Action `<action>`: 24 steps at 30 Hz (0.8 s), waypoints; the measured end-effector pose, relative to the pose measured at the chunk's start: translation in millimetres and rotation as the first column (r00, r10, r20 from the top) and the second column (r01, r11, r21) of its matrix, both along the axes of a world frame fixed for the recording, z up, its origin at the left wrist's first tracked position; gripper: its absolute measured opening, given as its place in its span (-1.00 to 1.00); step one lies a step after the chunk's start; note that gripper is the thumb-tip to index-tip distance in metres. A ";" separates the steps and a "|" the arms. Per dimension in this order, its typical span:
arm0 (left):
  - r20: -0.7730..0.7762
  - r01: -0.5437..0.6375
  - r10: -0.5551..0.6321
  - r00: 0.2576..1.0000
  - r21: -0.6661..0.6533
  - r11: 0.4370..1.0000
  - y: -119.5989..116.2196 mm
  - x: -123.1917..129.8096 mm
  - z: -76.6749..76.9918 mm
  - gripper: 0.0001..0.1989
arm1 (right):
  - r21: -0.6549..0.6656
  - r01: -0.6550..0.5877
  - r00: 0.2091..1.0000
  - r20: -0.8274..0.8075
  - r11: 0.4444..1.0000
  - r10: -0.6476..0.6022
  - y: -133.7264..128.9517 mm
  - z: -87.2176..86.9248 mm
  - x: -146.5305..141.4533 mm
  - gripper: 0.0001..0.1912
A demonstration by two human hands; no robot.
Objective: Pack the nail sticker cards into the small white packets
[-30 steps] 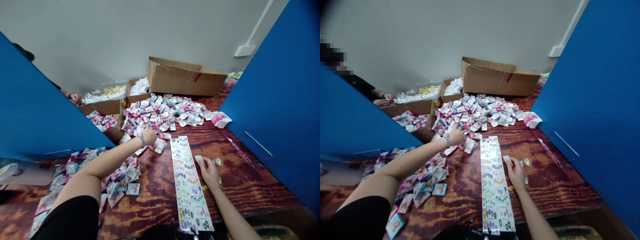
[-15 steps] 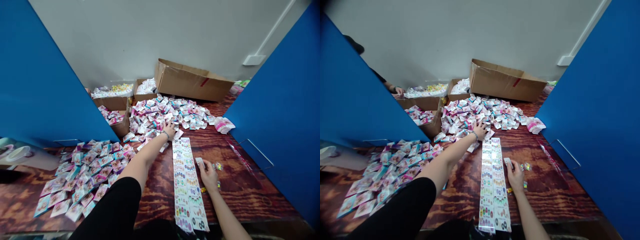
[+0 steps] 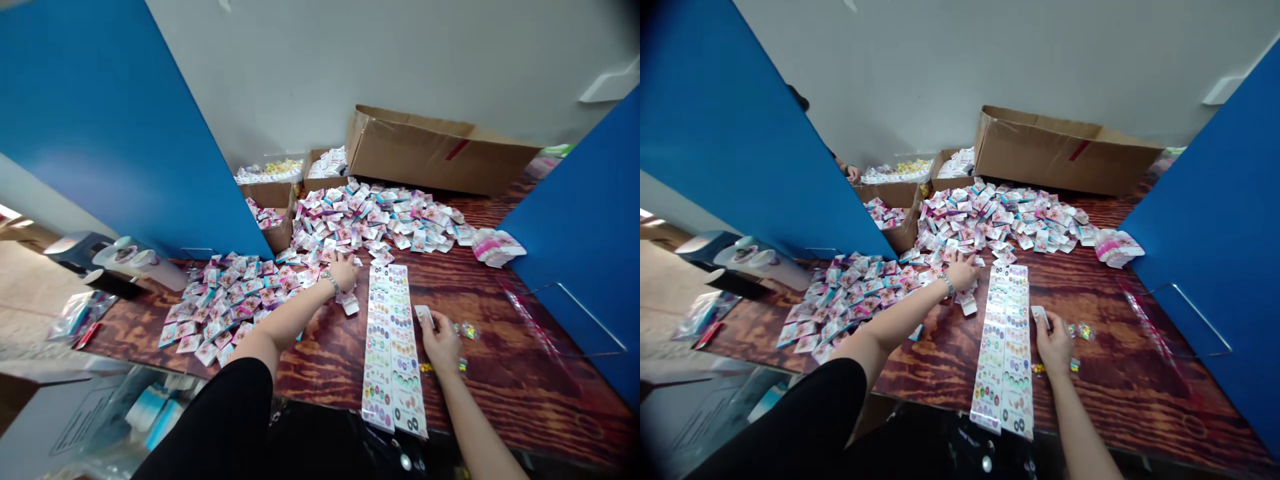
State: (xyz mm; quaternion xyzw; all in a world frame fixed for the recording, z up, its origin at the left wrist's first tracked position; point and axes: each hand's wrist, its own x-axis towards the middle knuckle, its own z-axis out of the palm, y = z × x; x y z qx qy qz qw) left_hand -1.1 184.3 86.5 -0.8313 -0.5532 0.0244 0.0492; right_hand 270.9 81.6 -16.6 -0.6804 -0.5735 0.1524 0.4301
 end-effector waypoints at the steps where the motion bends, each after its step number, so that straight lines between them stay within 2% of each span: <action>1: 0.009 0.000 -0.001 1.000 0.015 1.000 -12.5 0.1 4.3 -0.66 | 0.004 0.000 1.000 -0.003 1.000 0.000 0.2 -0.6 0.0 -0.51; 4: 0.065 0.016 -0.019 0.998 0.054 0.998 -54.7 -1.1 14.1 -0.60 | 0.020 -0.003 1.000 -0.021 1.000 0.004 0.8 -1.5 -0.3 -0.51; 6: 0.133 0.023 -0.032 0.991 0.070 0.997 -86.0 -3.9 14.6 -0.60 | 0.027 0.002 0.999 -0.044 1.000 -0.001 0.9 -0.6 -0.5 -0.52; 10: 0.231 -0.014 0.004 0.973 0.042 0.999 -150.7 -13.3 0.4 -0.62 | 0.014 0.004 0.975 -0.221 1.000 -0.001 0.4 2.9 -0.5 -0.54; 14: 0.304 -0.098 0.104 0.947 -0.036 0.995 -206.2 -21.5 -16.3 -0.66 | -0.019 -0.019 0.924 -0.382 1.000 0.011 3.6 4.2 0.4 -0.53; 19: 0.271 -0.184 0.214 0.938 -0.131 0.974 -249.1 -22.8 -23.8 -0.68 | -0.060 -0.063 0.780 -0.626 0.996 0.012 20.7 15.7 10.4 -0.45; 24: 0.248 -0.197 0.235 0.940 -0.169 0.966 -270.8 -17.3 -25.8 -0.66 | -0.079 -0.084 0.651 -0.759 0.993 -0.005 43.5 49.1 33.5 -0.45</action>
